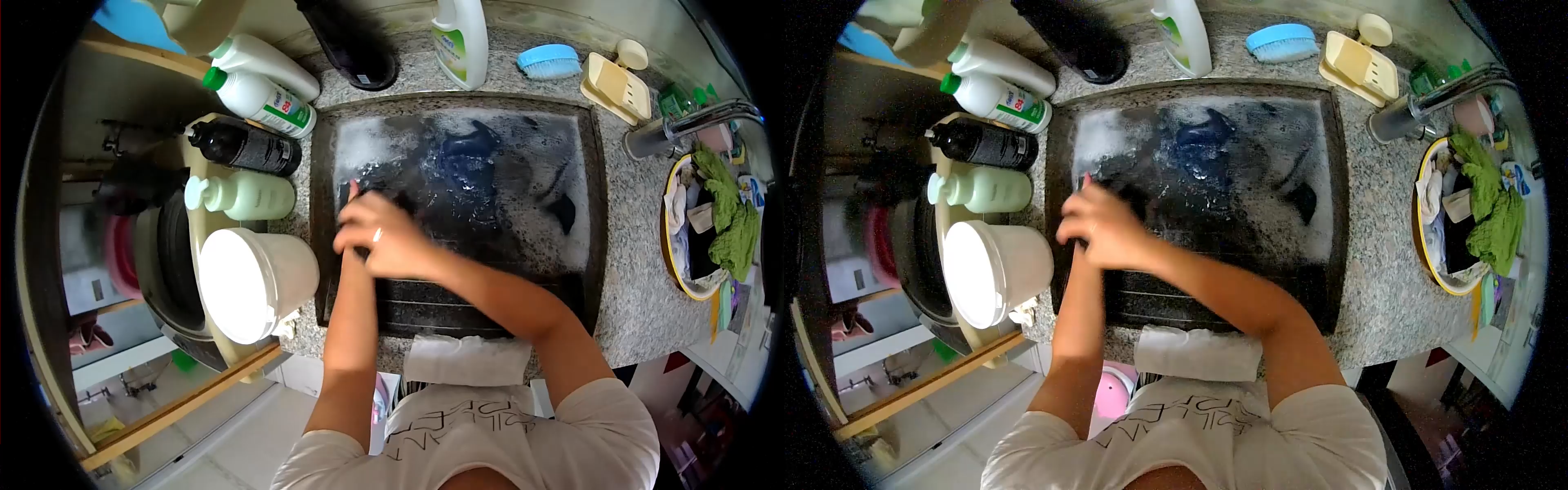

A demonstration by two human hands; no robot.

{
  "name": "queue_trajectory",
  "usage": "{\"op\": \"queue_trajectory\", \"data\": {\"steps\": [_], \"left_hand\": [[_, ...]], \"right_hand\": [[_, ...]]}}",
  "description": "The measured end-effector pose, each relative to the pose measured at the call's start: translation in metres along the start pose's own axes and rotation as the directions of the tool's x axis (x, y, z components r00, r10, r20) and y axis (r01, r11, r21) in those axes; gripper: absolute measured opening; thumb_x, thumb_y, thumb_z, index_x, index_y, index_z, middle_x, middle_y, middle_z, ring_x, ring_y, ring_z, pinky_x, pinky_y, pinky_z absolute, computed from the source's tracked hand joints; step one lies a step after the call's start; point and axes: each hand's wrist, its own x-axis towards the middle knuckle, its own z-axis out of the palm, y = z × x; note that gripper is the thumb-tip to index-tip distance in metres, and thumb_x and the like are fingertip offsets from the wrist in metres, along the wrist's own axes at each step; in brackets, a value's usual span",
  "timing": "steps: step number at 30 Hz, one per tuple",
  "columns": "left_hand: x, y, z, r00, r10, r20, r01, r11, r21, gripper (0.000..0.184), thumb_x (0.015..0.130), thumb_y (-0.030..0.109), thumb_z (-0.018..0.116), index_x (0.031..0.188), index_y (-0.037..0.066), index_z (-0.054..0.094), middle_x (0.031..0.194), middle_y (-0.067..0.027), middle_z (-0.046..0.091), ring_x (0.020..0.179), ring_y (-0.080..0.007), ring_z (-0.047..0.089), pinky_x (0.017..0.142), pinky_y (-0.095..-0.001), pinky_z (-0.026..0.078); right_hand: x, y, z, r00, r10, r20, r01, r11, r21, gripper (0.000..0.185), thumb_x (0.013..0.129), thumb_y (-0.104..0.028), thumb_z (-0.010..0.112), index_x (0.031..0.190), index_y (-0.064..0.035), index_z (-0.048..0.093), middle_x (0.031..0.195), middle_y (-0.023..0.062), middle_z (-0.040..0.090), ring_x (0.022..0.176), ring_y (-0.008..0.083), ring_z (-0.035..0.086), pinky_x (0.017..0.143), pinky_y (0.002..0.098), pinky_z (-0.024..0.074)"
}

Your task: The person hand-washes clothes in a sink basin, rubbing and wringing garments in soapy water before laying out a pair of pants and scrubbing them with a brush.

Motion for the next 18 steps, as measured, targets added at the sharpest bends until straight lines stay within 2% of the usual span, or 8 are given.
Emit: {"op": "queue_trajectory", "data": {"steps": [1, 3, 5, 8, 11, 13, 16, 18], "left_hand": [[0.008, 0.004, 0.016, 0.958, -0.135, -0.252, 0.144, 0.990, 0.015, 0.049, 0.088, 0.048, 0.048, 0.118, 0.008, 0.051, 0.111, -0.0113, 0.056, 0.104, -0.0268, 0.054, 0.088, -0.0403, 0.046], [0.020, 0.013, 0.043, 0.649, -0.329, -0.686, 0.408, 0.911, -0.051, 0.041, 0.084, 0.040, 0.058, 0.109, 0.008, 0.053, 0.095, -0.0109, 0.060, 0.088, -0.0238, 0.059, 0.081, -0.0391, 0.050], [0.013, 0.010, 0.039, 0.763, -0.220, -0.608, 0.364, 0.923, 0.122, 0.038, 0.086, 0.039, 0.056, 0.108, 0.008, 0.054, 0.094, -0.0098, 0.060, 0.088, -0.0228, 0.059, 0.080, -0.0384, 0.050], [0.007, 0.002, 0.027, 0.925, -0.046, -0.378, 0.191, 0.915, 0.355, 0.035, 0.088, 0.037, 0.052, 0.107, 0.008, 0.056, 0.094, -0.0081, 0.061, 0.087, -0.0213, 0.060, 0.078, -0.0374, 0.050], [0.010, -0.003, 0.047, 0.720, 0.016, -0.693, 0.282, 0.906, 0.314, 0.033, 0.091, 0.035, 0.049, 0.105, 0.007, 0.057, 0.094, -0.0065, 0.063, 0.087, -0.0198, 0.061, 0.076, -0.0363, 0.051], [0.007, 0.000, 0.074, 0.578, 0.144, -0.803, 0.408, 0.802, 0.437, 0.032, 0.088, 0.035, 0.053, 0.102, 0.007, 0.058, 0.091, -0.0063, 0.063, 0.078, -0.0216, 0.063, 0.071, -0.0370, 0.053], [0.010, 0.016, 0.096, 0.549, 0.154, -0.821, 0.468, 0.757, 0.455, 0.026, 0.087, 0.029, 0.055, 0.102, 0.008, 0.058, 0.099, -0.0068, 0.063, 0.085, -0.0220, 0.062, 0.077, -0.0377, 0.051], [0.005, 0.023, 0.095, 0.546, 0.282, -0.789, 0.585, 0.546, 0.600, 0.034, 0.085, 0.025, 0.057, 0.117, 0.013, 0.054, 0.125, -0.0115, 0.049, 0.111, -0.0249, 0.051, 0.087, -0.0382, 0.046]], "right_hand": [[0.001, -0.019, 0.001, 0.993, -0.055, 0.107, 0.056, 0.998, -0.010, 0.031, 0.050, -0.003, 0.066, 0.078, -0.0147, 0.065, 0.095, 0.0061, 0.056, 0.094, 0.0263, 0.051, 0.086, 0.0420, 0.0385], [-0.005, -0.028, 0.013, 0.971, -0.170, 0.165, 0.177, 0.984, -0.026, 0.032, 0.047, -0.005, 0.065, 0.077, -0.0146, 0.065, 0.096, 0.0049, 0.056, 0.095, 0.0256, 0.051, 0.092, 0.0494, 0.0328], [-0.011, -0.012, 0.021, 0.975, -0.185, 0.126, 0.196, 0.977, -0.078, 0.033, 0.047, -0.009, 0.066, 0.079, -0.0142, 0.065, 0.095, 0.0040, 0.055, 0.096, 0.0257, 0.051, 0.096, 0.0527, 0.0284], [-0.008, 0.031, 0.021, 0.993, -0.082, -0.083, 0.065, 0.980, -0.187, 0.032, 0.051, -0.013, 0.066, 0.082, -0.0138, 0.063, 0.092, 0.0050, 0.057, 0.094, 0.0275, 0.054, 0.089, 0.0470, 0.0385], [-0.001, 0.067, 0.004, 0.938, 0.234, -0.257, -0.273, 0.953, -0.128, 0.030, 0.056, -0.012, 0.064, 0.086, -0.0121, 0.062, 0.087, 0.0065, 0.058, 0.080, 0.0309, 0.059, 0.071, 0.0396, 0.0491], [-0.003, 0.093, -0.012, 0.910, 0.343, -0.233, -0.395, 0.888, -0.236, 0.032, 0.062, -0.016, 0.062, 0.093, -0.0154, 0.061, 0.094, 0.0059, 0.058, 0.080, 0.0302, 0.060, 0.069, 0.0403, 0.0507], [-0.024, 0.113, -0.027, 0.910, 0.386, -0.150, -0.413, 0.821, -0.395, 0.038, 0.063, -0.013, 0.065, 0.101, -0.0171, 0.060, 0.103, 0.0077, 0.055, 0.094, 0.0299, 0.055, 0.075, 0.0402, 0.0484], [-0.037, 0.111, -0.028, 0.943, 0.320, -0.095, -0.322, 0.800, -0.506, 0.044, 0.063, -0.011, 0.066, 0.106, -0.0186, 0.059, 0.108, 0.0099, 0.052, 0.098, 0.0303, 0.052, 0.077, 0.0406, 0.0466]]}}
